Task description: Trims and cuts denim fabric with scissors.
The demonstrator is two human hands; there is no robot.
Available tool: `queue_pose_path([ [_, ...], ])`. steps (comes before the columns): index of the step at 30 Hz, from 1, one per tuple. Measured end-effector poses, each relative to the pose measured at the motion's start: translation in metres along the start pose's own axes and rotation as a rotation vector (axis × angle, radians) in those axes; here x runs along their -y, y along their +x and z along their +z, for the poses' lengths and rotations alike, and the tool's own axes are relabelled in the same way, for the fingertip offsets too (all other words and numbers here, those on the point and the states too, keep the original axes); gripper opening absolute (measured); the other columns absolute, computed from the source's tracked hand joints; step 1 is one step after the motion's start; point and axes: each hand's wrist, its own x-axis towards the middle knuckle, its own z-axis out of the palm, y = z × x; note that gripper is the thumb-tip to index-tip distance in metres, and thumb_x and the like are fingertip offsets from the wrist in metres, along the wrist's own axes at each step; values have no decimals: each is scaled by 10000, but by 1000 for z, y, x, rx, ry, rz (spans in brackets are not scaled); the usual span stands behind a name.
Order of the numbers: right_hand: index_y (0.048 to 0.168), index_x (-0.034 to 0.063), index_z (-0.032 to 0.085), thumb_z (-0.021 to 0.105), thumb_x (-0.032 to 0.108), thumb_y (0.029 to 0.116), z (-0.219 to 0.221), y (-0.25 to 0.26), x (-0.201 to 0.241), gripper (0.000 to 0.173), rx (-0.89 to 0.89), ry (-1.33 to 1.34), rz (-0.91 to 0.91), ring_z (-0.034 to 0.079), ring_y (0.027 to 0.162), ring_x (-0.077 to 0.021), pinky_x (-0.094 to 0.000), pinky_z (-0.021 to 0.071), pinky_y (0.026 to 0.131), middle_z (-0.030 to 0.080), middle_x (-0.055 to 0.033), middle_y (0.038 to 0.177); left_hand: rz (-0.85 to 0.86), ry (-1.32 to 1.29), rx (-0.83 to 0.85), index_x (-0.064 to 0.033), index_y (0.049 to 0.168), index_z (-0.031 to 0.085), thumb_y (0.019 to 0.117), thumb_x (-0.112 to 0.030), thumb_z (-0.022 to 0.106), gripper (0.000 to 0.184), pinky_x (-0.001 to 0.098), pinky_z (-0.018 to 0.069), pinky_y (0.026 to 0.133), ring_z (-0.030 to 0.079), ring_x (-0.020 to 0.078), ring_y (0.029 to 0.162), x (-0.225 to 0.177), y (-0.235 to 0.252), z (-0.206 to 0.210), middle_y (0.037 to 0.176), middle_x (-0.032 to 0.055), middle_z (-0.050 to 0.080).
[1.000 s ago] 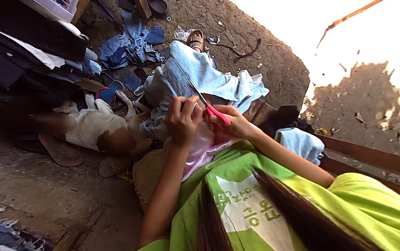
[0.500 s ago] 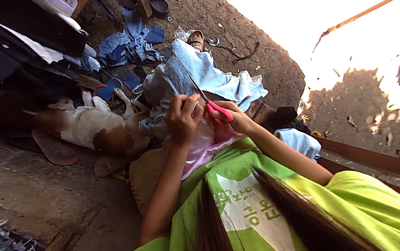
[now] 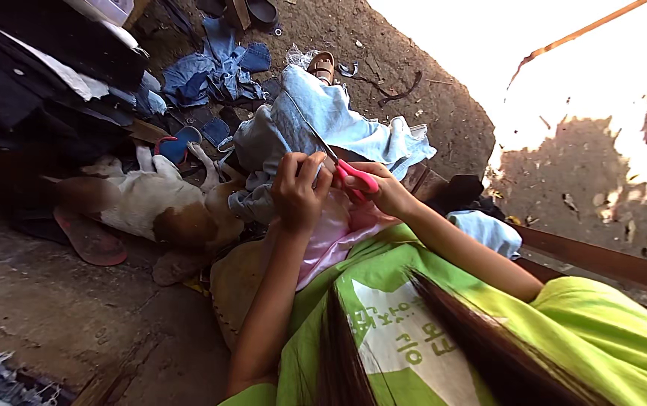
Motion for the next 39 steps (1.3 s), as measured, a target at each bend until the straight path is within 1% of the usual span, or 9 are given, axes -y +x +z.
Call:
queue_pose_path([
  [7,895,185,622,524,440,998,4,11,13,292,46,17,7,520,523,33,-152,435,495,581,121,631,14,-25,44,0,1022,747,968,-110,609,185,260,502,739,609,202,850,-1,-1,-4,920,135,609],
  [10,912,148,642,545,565,974,0,7,5,433,44,5,3,492,463,-26,-178,413,432,543,35,598,14,-23,41,-3,1026,747,972,-119,609,188,256,499,738,604,196,848,-1,-1,-4,918,128,603],
  [13,912,155,639,556,622,947,-2,2,-3,476,42,-19,-3,434,442,-20,-172,359,410,500,37,585,9,-25,33,-2,1027,747,970,-114,602,192,252,496,734,598,190,844,-1,-1,-4,914,127,597],
  [20,913,165,640,523,526,994,3,8,8,388,32,-8,-8,508,490,-7,-166,422,455,565,62,621,15,-35,34,-7,1025,749,968,-111,605,186,253,498,737,605,195,852,-1,-1,-3,918,132,601],
  [24,870,148,637,544,589,973,5,3,6,462,-24,-69,-43,455,420,-22,-175,388,396,509,41,557,11,-44,21,0,1022,748,968,-102,611,180,251,497,728,598,192,837,0,-1,-4,911,128,597],
  [28,967,132,662,579,491,985,5,1,7,369,4,-34,1,491,448,-21,-175,430,426,555,37,597,1,-47,3,0,970,759,947,-108,631,169,231,496,720,606,185,810,2,-1,-1,859,128,611],
  [32,911,155,643,521,496,1002,10,7,17,374,-4,-57,-8,488,466,4,-155,408,438,546,71,589,10,-52,8,-1,972,757,952,-116,639,166,231,503,737,615,184,825,1,-1,-2,872,127,619],
  [36,918,140,646,553,552,986,3,1,7,428,-3,-49,4,461,418,-30,-176,392,400,523,20,565,19,-42,25,-3,1013,751,965,-118,625,177,249,501,725,605,189,833,1,-2,-3,901,127,603],
  [39,978,136,665,557,420,1011,6,7,16,305,14,-15,33,518,482,-2,-162,447,456,584,65,622,11,-45,8,-7,976,760,947,-111,643,159,233,503,734,617,185,823,2,-1,0,873,126,622],
])
